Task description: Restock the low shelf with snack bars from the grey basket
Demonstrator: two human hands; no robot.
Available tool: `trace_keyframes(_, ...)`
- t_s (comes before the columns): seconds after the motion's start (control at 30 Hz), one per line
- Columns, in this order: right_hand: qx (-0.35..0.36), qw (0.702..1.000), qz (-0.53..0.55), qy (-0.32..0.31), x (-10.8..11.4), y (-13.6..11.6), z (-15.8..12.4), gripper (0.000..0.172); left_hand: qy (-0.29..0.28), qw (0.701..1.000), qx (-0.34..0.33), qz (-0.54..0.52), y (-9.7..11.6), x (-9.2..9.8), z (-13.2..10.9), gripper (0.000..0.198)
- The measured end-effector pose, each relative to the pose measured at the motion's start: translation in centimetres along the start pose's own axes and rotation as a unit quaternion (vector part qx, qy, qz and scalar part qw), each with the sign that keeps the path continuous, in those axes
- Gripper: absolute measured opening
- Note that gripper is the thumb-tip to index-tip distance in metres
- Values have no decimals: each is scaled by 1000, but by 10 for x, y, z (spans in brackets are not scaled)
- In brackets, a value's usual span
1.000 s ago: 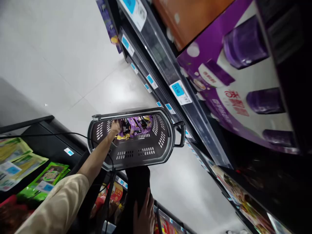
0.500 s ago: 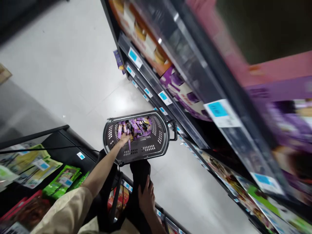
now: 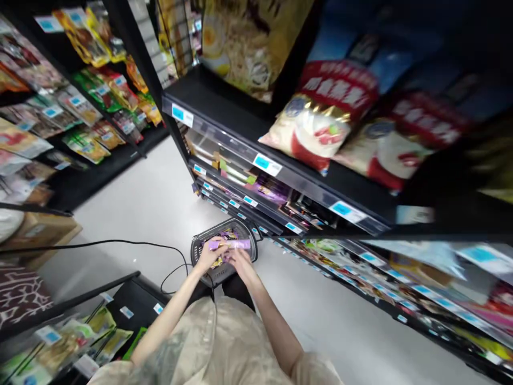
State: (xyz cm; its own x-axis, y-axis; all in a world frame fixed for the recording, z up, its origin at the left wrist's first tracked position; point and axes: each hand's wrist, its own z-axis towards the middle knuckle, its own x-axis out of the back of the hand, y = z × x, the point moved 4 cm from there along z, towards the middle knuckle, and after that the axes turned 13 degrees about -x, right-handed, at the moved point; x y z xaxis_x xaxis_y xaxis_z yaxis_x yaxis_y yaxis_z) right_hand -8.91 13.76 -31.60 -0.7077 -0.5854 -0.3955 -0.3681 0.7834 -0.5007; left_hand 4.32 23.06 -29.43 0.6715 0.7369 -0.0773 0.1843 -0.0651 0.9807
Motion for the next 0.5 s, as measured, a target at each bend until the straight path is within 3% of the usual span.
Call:
trace_keyframes(0.1,83,995,34,49,-23,-57,-29,45,-4,1000,-25,-18,49,-8,-14,48)
trace_keyframes(0.2,163,984,5,74,-31,-92,-52,39,-15,997,-7,-71,73,-18,-28,55)
trace_keyframes(0.33,209,973,-53,86,-31,-113,-72,38,-21,992,29,-123,81,-30,-40,63)
trace_keyframes(0.5,226,968,-64,88,-27,-117,-83,40,-26,990,51,-129,77,-38,-40,70)
